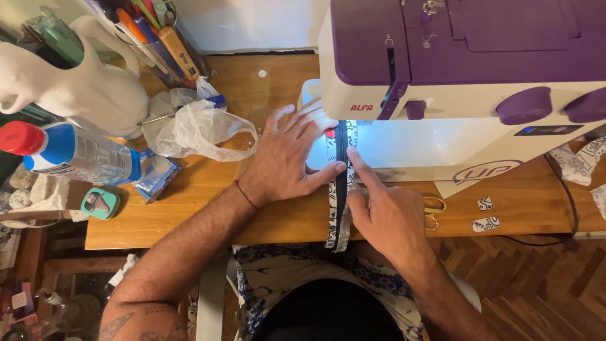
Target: Sew a patterned fabric strap using a sewing machine and trim it with scissors
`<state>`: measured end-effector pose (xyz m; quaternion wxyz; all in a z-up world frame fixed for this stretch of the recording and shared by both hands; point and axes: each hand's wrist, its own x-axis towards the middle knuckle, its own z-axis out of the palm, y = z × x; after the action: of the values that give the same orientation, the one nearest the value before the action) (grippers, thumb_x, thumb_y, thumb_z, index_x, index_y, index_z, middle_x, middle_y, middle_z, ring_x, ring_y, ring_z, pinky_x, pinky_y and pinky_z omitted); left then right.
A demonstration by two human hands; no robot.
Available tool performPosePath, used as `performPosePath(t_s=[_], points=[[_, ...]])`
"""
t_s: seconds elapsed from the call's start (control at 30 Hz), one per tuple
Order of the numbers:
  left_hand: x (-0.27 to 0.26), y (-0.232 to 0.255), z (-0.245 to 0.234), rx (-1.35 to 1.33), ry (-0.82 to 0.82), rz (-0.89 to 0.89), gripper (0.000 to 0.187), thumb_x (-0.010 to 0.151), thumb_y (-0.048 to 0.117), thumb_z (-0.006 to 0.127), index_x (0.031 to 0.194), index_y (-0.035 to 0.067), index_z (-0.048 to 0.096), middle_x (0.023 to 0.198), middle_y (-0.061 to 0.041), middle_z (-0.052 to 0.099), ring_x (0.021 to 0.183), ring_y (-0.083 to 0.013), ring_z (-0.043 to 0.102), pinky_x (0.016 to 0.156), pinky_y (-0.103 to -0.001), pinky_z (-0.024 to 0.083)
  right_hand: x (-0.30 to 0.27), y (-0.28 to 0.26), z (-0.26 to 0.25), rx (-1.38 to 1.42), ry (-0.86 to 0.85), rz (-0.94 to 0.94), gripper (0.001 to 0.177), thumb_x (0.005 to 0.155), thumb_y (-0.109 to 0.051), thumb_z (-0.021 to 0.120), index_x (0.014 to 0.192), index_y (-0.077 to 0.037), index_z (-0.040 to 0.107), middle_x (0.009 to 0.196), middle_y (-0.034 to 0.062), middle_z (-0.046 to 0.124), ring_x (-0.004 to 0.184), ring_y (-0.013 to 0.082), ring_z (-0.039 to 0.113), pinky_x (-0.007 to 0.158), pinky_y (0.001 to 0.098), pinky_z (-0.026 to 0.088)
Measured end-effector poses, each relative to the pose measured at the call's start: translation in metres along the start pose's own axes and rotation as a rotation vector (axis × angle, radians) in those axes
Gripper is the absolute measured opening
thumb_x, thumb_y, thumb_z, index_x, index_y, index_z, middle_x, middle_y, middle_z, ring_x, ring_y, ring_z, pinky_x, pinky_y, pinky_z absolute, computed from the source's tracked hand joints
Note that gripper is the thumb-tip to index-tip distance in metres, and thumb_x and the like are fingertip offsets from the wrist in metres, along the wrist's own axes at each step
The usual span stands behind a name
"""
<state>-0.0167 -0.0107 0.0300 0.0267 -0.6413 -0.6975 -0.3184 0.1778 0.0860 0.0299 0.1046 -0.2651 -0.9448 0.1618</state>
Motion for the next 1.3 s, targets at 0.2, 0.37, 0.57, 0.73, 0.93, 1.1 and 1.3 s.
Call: performPosePath(t_s=[0.2, 0.37, 0.57, 0.73, 0.93, 1.1, 1.3], points=[[-0.004, -0.013, 0.014, 0.043, -0.020, 0.000, 0.063, 0.096, 0.060, 0.054, 0.132, 0.009, 0.057, 0.134, -0.020, 0.064, 0.143, -0.0319, 0.050, 0.121, -0.059, 0.023, 0.006, -0.004, -0.014, 0.064, -0.073, 0.008, 0.055, 0.098, -0.026, 0.045, 0.151, -0.016, 0.056, 0.039, 0.0046, 0.058, 0.027, 0.0182, 0.047, 0.037, 0.0290, 0.039], [-0.003, -0.015, 0.015, 0.047, -0.031, -0.009, 0.065, 0.096, 0.060, 0.054, 0.133, 0.007, 0.057, 0.136, -0.022, 0.063, 0.145, -0.0322, 0.047, 0.122, -0.060, 0.018, 0.008, 0.000, -0.010, 0.066, -0.082, 0.001, 0.055, 0.100, -0.027, 0.046, 0.153, -0.017, 0.053, 0.040, 0.0045, 0.057, 0.027, 0.0173, 0.046, 0.037, 0.0280, 0.039], [-0.004, -0.018, 0.018, 0.062, 0.001, 0.000, 0.064, 0.097, 0.062, 0.055, 0.131, 0.008, 0.057, 0.138, -0.019, 0.062, 0.147, -0.0296, 0.045, 0.124, -0.060, 0.011, 0.011, -0.001, -0.014, 0.114, -0.141, 0.037, 0.055, 0.101, -0.026, 0.046, 0.154, -0.016, 0.051, 0.044, 0.0050, 0.057, 0.029, 0.0130, 0.042, 0.034, 0.0238, 0.038], [-0.003, -0.021, 0.019, 0.042, 0.007, -0.001, 0.064, 0.096, 0.062, 0.057, 0.132, 0.008, 0.057, 0.140, -0.017, 0.061, 0.147, -0.0290, 0.045, 0.125, -0.061, 0.006, 0.013, -0.001, -0.015, 0.090, -0.150, 0.035, 0.054, 0.101, -0.026, 0.046, 0.153, -0.015, 0.052, 0.044, 0.0055, 0.056, 0.028, 0.0131, 0.041, 0.033, 0.0233, 0.036], [-0.001, -0.023, 0.018, 0.037, -0.006, -0.002, 0.067, 0.096, 0.063, 0.057, 0.133, 0.007, 0.056, 0.141, -0.017, 0.061, 0.147, -0.0284, 0.044, 0.124, -0.062, 0.005, 0.016, -0.004, -0.021, 0.078, -0.182, 0.061, 0.052, 0.102, -0.028, 0.046, 0.151, -0.012, 0.054, 0.044, 0.0020, 0.053, 0.030, 0.0115, 0.040, 0.033, 0.0228, 0.036], [0.004, -0.022, 0.010, 0.012, -0.109, -0.047, 0.076, 0.097, 0.069, 0.049, 0.140, 0.007, 0.053, 0.147, -0.016, 0.056, 0.151, -0.0285, 0.038, 0.124, -0.063, 0.000, 0.020, -0.003, -0.022, 0.058, -0.200, 0.034, 0.054, 0.100, -0.027, 0.044, 0.152, -0.012, 0.051, 0.040, 0.0027, 0.049, 0.028, 0.0150, 0.040, 0.033, 0.0271, 0.035], [0.006, -0.023, 0.008, 0.052, -0.148, -0.059, 0.080, 0.097, 0.071, 0.046, 0.142, 0.005, 0.054, 0.150, -0.017, 0.055, 0.152, -0.0273, 0.036, 0.124, -0.061, -0.004, 0.026, -0.002, -0.023, 0.009, -0.230, 0.049, 0.056, 0.099, -0.031, 0.042, 0.152, -0.015, 0.053, 0.037, 0.0078, 0.049, 0.029, 0.0253, 0.047, 0.039, 0.0369, 0.040]])
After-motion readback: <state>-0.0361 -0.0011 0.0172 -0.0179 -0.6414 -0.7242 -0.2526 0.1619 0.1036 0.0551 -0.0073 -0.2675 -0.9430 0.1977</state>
